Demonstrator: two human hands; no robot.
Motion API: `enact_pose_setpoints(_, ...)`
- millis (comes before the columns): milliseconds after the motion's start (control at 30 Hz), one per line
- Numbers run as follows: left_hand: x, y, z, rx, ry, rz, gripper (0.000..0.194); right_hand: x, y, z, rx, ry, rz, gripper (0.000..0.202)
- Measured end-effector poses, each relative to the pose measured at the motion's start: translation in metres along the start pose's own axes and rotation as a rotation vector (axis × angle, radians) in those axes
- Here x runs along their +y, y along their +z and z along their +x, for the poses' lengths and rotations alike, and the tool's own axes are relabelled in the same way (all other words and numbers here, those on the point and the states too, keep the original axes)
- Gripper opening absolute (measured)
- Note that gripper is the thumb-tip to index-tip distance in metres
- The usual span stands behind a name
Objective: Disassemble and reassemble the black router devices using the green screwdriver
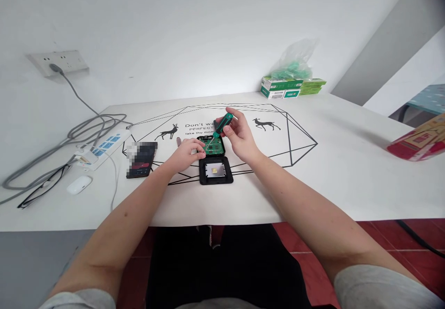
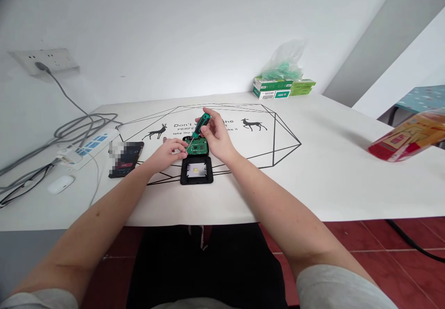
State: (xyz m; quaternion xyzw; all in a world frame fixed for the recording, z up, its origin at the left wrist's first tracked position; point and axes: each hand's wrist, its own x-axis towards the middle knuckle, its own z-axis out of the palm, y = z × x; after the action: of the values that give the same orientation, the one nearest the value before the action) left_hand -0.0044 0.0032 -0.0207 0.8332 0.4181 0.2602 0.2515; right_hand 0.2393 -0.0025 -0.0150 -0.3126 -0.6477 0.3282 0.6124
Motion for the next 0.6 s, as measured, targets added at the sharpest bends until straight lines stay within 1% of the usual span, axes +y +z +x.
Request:
enact_pose_setpoints(67, 0.002, 0.001, 0.000, -0.038, 0.034, -0.028, 0.014, -0.002, 0.003, -0.004, -0.001, -0.054, -0.057, 0.074)
enact_pose_setpoints(167, 0.003, 0.002, 0.000, -0.090, 0.092, -0.074, 0.018, -0.005, 0.009, -0.009, 0.043, -0.124, -0.149, 0.067)
enact_pose_setpoints(267, 0.002, 0.004, -0.001, -0.107, 0.119, -0.091, 0.018, -0.010, 0.013, -0.013, 0.084, -0.191, -0.208, 0.060)
enact_pose_setpoints(333, 0.001, 0.006, -0.001, -0.125, 0.128, -0.064, 0.015, -0.014, 0.014, -0.014, 0.049, -0.213, -0.247, 0.056)
enact_pose_setpoints(433, -0.001, 0.006, 0.000, -0.152, 0.130, -0.012, 0.009, -0.019, 0.015, -0.016, -0.060, -0.216, -0.282, 0.058)
enact_pose_setpoints(500, -0.001, 0.006, 0.001, -0.166, 0.127, 0.011, 0.010, -0.019, 0.016, -0.017, -0.126, -0.198, -0.279, 0.062)
enact_pose_setpoints(600, 0.000, 0.005, 0.001, -0.189, 0.131, 0.043, 0.015, -0.016, 0.019, -0.019, -0.179, -0.189, -0.284, 0.064)
